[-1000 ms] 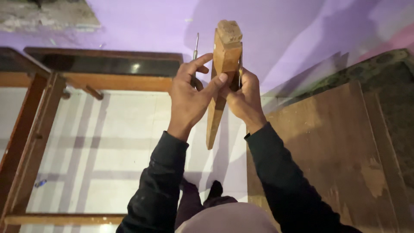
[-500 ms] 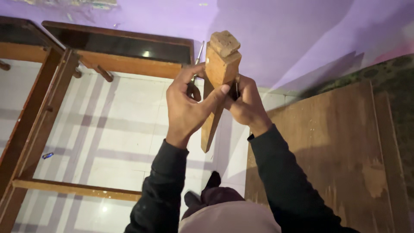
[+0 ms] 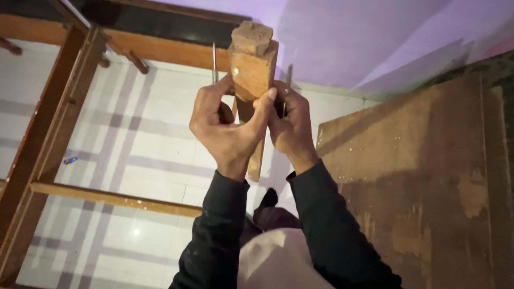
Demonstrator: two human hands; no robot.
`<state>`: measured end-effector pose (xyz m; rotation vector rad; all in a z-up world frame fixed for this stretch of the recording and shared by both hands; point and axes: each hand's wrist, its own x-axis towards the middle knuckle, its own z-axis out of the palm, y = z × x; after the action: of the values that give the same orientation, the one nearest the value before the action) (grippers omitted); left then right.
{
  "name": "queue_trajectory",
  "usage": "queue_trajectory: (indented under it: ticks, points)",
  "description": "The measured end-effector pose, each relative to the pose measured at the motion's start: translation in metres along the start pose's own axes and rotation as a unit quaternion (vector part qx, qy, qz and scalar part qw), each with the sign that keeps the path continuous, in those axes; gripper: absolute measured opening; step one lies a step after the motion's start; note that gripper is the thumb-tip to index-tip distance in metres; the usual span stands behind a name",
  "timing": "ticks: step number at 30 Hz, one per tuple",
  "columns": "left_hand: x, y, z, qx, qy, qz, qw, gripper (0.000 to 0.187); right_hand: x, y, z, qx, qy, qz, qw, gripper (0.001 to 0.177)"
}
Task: The person uses a screwdriver and a chisel to remove wooden slats from a wooden frame. They then place the removed slats on a nearby surface and continue to work on the frame.
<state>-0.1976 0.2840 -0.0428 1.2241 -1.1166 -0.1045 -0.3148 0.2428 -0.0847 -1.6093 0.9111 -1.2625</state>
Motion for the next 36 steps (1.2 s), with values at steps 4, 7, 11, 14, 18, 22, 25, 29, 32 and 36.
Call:
queue_trajectory:
  ticks: [4, 7, 11, 14, 18, 22, 25, 29, 32, 36]
  points:
    - [-0.008, 0.005, -0.013, 0.025, -0.029, -0.051, 0.998, 0.050, -0.012, 0.009, 0.003, 0.096, -0.043, 0.012, 0.994, 0.026]
    - [-0.010, 0.008, -0.028, 0.056, -0.075, -0.097, 0.991, 0.062, -0.020, 0.006, 0.007, 0.082, -0.057, 0.015, 0.995, 0.028]
    - [-0.007, 0.005, -0.047, 0.023, -0.117, -0.074, 0.990, 0.070, -0.021, -0.008, 0.014, 0.147, -0.090, 0.007, 0.985, 0.038]
    - [-0.007, -0.001, -0.054, -0.026, -0.133, -0.091, 0.987, 0.059, -0.023, -0.018, 0.015, 0.160, -0.103, -0.019, 0.982, 0.043]
    - [-0.009, -0.007, -0.059, -0.046, -0.134, -0.072, 0.987, 0.045, -0.027, -0.019, 0.018, 0.147, -0.092, 0.041, 0.984, 0.047]
    - [-0.009, -0.006, -0.061, -0.084, -0.128, -0.081, 0.985, 0.043, -0.032, -0.014, 0.021, 0.157, -0.095, 0.047, 0.982, 0.045]
    - [-0.015, -0.003, -0.062, -0.104, -0.096, -0.095, 0.985, 0.044, -0.033, -0.008, 0.023, 0.176, -0.114, 0.037, 0.977, 0.045]
    - [-0.020, -0.001, -0.062, -0.088, -0.064, -0.090, 0.990, 0.043, -0.029, -0.001, 0.018, 0.138, -0.143, 0.053, 0.979, 0.050]
    - [-0.027, 0.000, -0.061, -0.078, -0.058, -0.087, 0.991, 0.044, -0.027, 0.004, 0.012, 0.109, -0.146, 0.066, 0.981, 0.054]
    - [-0.027, -0.002, -0.055, -0.092, -0.053, -0.076, 0.991, 0.043, -0.024, 0.003, 0.012, 0.153, -0.108, 0.058, 0.981, 0.057]
